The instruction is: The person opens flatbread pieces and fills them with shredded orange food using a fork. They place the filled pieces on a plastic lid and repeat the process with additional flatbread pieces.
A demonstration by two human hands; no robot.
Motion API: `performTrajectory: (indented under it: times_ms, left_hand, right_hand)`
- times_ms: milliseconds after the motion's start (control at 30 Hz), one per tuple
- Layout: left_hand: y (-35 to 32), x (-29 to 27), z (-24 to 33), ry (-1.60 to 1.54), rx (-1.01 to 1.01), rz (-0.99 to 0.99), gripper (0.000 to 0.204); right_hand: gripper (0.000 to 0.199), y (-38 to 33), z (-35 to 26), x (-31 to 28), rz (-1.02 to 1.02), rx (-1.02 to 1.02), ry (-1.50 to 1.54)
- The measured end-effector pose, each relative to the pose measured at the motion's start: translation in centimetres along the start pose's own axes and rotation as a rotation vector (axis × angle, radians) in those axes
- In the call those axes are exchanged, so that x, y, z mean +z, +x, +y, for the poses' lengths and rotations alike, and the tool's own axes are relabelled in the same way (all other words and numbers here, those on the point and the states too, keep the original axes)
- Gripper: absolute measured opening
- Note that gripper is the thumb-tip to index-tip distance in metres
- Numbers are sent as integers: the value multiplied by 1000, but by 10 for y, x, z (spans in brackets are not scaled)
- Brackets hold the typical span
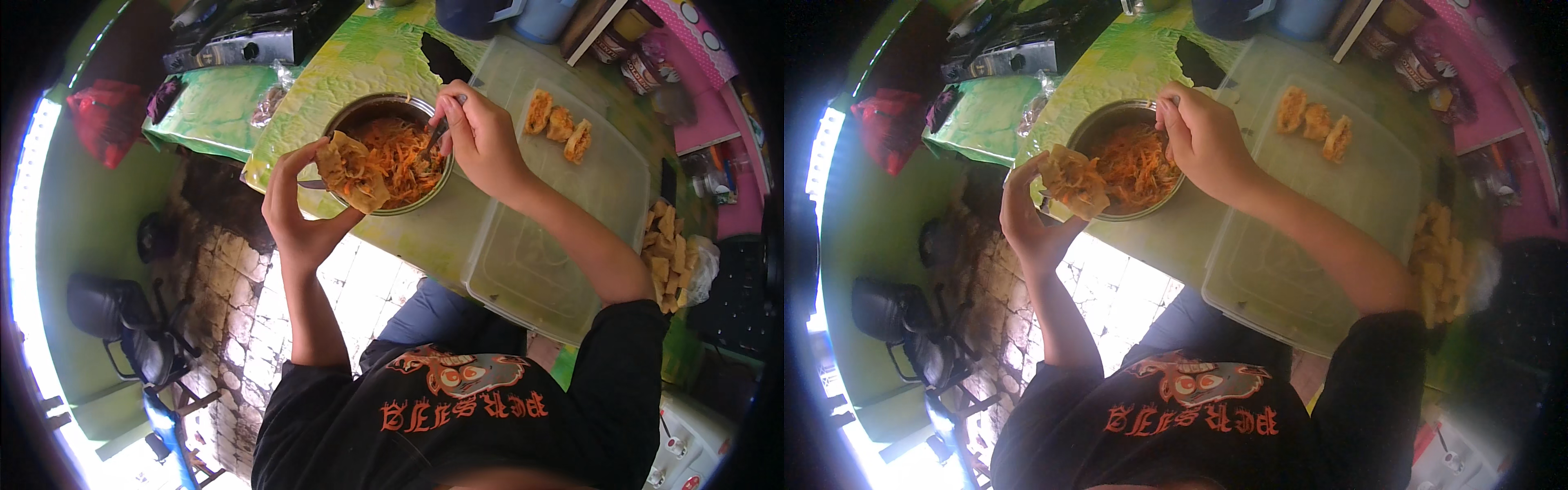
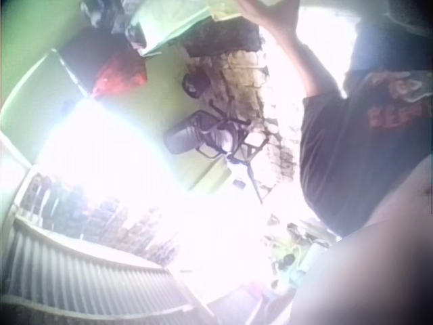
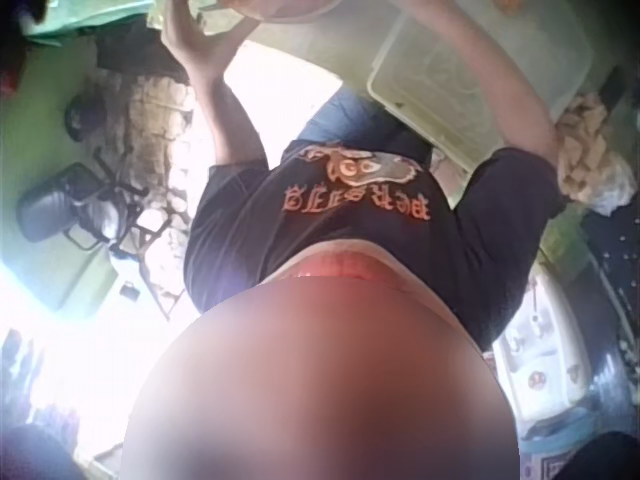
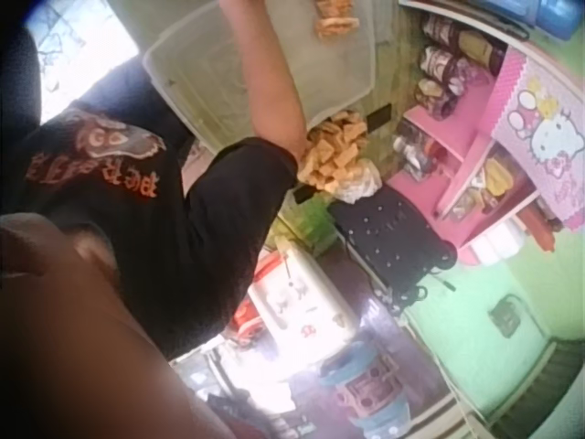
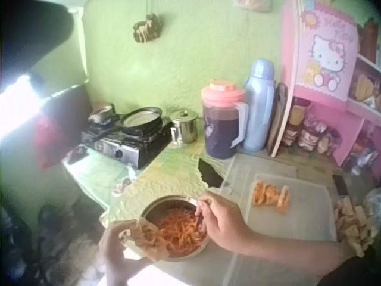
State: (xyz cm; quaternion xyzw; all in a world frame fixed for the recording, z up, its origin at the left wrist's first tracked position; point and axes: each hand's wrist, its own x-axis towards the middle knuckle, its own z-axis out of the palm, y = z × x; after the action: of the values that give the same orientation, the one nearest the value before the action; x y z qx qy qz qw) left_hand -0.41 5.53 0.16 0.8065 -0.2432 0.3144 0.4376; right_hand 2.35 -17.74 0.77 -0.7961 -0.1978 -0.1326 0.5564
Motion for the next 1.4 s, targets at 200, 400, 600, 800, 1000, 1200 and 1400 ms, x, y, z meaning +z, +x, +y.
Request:
performTrajectory:
  times_ms: [200, 400, 600, 800, 1000, 1200, 1400]
  left_hand:
    - [-1, 1, -3, -15, -1, 9, 66]
    - [-3, 2, -5, -44, -44, 44, 65]
    - [-3, 9, -4, -209, -186, 105, 65]
    - [-3, 18, -3, -287, -307, 96, 65]
    - [2, 18, -1, -281, -272, 57, 66]
    - [10, 14, 8, -615, -451, 73, 67]
    - [14, 6, 13, -917, -643, -1, 69]
  right_hand:
    - [22, -1, 8, 7, 92, 117, 96]
    - [25, 4, 13, -8, 176, 278, 210]
    - [28, 13, 10, -28, 304, 282, 316]
    - [28, 23, -3, -43, 371, 205, 320]
    - [27, 23, 5, -35, 310, 187, 329]
    - [27, 16, 25, -20, 185, 383, 220]
    - [29, 21, 25, -31, 190, 291, 221]
